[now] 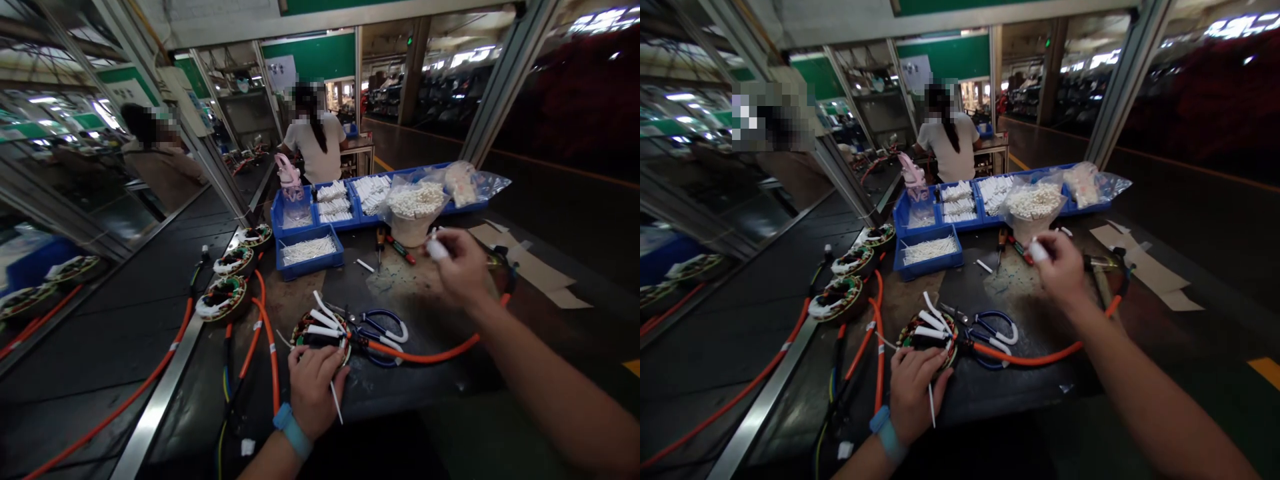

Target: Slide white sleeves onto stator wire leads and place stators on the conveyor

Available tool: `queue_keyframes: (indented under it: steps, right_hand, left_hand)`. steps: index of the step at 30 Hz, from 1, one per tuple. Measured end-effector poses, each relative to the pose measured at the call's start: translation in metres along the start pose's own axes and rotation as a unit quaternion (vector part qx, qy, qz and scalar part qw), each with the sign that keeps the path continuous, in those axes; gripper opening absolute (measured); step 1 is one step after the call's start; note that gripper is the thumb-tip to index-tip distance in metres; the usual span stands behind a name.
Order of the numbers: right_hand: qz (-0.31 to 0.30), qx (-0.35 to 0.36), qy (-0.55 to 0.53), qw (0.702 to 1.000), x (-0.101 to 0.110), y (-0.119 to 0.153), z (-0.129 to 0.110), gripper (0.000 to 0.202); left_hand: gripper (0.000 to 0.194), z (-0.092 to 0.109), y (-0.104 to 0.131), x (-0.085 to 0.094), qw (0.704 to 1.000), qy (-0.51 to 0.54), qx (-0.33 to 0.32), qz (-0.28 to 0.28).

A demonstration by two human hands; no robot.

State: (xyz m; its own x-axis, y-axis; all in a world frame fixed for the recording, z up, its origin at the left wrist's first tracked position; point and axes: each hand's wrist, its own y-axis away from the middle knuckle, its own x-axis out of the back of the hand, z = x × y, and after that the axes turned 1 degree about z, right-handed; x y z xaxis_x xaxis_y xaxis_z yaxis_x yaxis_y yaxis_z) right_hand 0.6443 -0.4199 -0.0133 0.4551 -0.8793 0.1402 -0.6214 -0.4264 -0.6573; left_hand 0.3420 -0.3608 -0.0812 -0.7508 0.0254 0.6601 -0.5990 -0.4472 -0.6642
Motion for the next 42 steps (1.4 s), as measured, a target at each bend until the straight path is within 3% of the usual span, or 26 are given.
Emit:
queue_keyframes:
  steps: [4, 6, 10, 16, 23, 31, 42]
  right_hand:
    - [-0.226, 0.107, 0.033, 0.968, 0.004, 0.084, -0.043, 0.024]
    - [-0.271, 0.159, 0.028, 0.949, 0.007, 0.113, -0.053, 0.030]
    - [-0.289, 0.173, 0.045, 0.940, 0.012, 0.145, -0.054, 0.034]
    - [-0.284, 0.164, 0.042, 0.944, 0.019, 0.170, -0.051, 0.036]
    - [-0.299, 0.161, 0.016, 0.940, 0.029, 0.181, -0.065, 0.038]
    - [-0.328, 0.102, -0.007, 0.939, 0.038, 0.205, -0.070, 0.041]
    - [-0.341, 0.103, -0.001, 0.934, 0.044, 0.218, -0.057, 0.042]
  left_hand:
    - [0.015, 0.003, 0.003, 0.000, 1.000, -0.006, 0.009, -0.009]
    - [0.014, 0.004, 0.005, 0.001, 1.000, -0.005, 0.022, -0.021]
    - [0.021, 0.008, 0.005, 0.008, 0.997, 0.018, 0.051, -0.051]
    - [0.047, 0.010, 0.001, 0.026, 0.990, 0.043, 0.085, -0.103]
    - [0.041, 0.006, -0.002, 0.028, 0.982, -0.008, 0.112, -0.151]
    - [0.040, 0.003, -0.002, 0.023, 0.984, 0.036, 0.113, -0.134]
    - [0.048, 0.003, -0.006, 0.027, 0.981, 0.058, 0.121, -0.139]
